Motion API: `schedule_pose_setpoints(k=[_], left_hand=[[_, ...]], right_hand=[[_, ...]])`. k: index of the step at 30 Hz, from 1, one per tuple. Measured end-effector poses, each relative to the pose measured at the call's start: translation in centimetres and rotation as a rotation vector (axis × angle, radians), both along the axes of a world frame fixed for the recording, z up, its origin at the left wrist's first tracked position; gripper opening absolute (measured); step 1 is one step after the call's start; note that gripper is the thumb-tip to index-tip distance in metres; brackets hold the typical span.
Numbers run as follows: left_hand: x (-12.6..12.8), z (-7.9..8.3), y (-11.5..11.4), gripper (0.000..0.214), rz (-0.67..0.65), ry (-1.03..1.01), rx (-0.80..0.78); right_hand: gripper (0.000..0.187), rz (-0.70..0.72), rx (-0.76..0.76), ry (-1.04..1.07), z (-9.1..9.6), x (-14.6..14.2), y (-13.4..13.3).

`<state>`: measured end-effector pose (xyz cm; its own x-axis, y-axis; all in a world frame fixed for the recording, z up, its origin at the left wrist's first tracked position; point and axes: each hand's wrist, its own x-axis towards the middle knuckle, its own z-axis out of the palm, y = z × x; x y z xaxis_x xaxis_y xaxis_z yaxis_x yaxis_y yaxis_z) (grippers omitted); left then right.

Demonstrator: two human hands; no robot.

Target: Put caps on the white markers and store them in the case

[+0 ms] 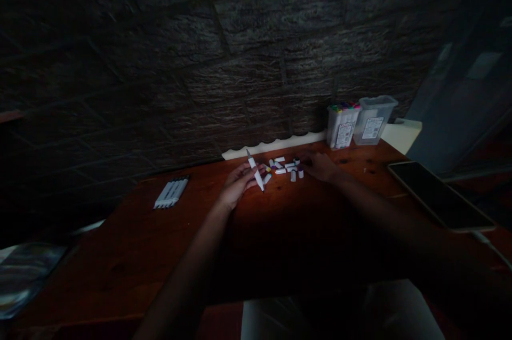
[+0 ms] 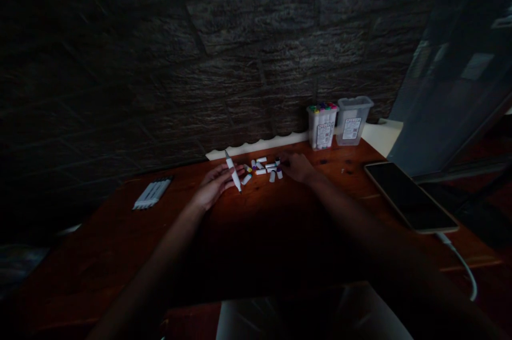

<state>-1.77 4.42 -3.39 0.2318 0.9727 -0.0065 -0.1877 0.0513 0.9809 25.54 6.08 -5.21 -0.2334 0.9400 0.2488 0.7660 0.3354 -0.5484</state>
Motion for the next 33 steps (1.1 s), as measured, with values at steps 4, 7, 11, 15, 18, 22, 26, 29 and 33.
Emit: schedule_pose_setpoints(k=[4,7,11,15,18,22,26,29,33], left_hand=[[1.1,1.3,-1.1,0.037,0.025,-0.061,0.112],[1.4,1.6,-1.6,0.036,0.084,-0.077,0.161],[1.5,1.5,-1.5,0.036,0.14,-0.076,0.17],[1.5,1.2,-1.4,0.035,0.139,-0.087,0.176],[1.5,1.1,-1.4,0.033,0.118,-0.085,0.188],[1.5,0.8,-1.3,0.033,0.083,-0.088,0.199],[1.4,0.6,-1.3,0.031,0.068,-0.091,0.224],[1.5,0.8,-1.4,0.028,0.056,-0.087,0.253],[1.5,0.9,-1.6,0.027,0.054,-0.081,0.271]], right_hand=[[0.025,0.003,-0.001,-0.01,0.1,0.1,0.0],[0.025,0.014,-0.002,-0.005,0.2,0.1,0.0],[0.025,0.002,-0.019,-0.011,0.0,-0.1,-0.1],[0.02,-0.053,0.035,-0.033,0.8,0.1,-0.2],[0.02,-0.115,0.102,-0.019,3.0,0.8,-0.7],[0.026,0.314,-0.106,0.133,5.6,1.1,-3.1],[0.025,0.569,-0.281,0.014,4.8,-0.3,-5.2],[0.014,0.571,-0.286,-0.037,3.4,-1.4,-5.5],[0.009,0.432,-0.175,-0.037,2.8,-2.0,-5.1]])
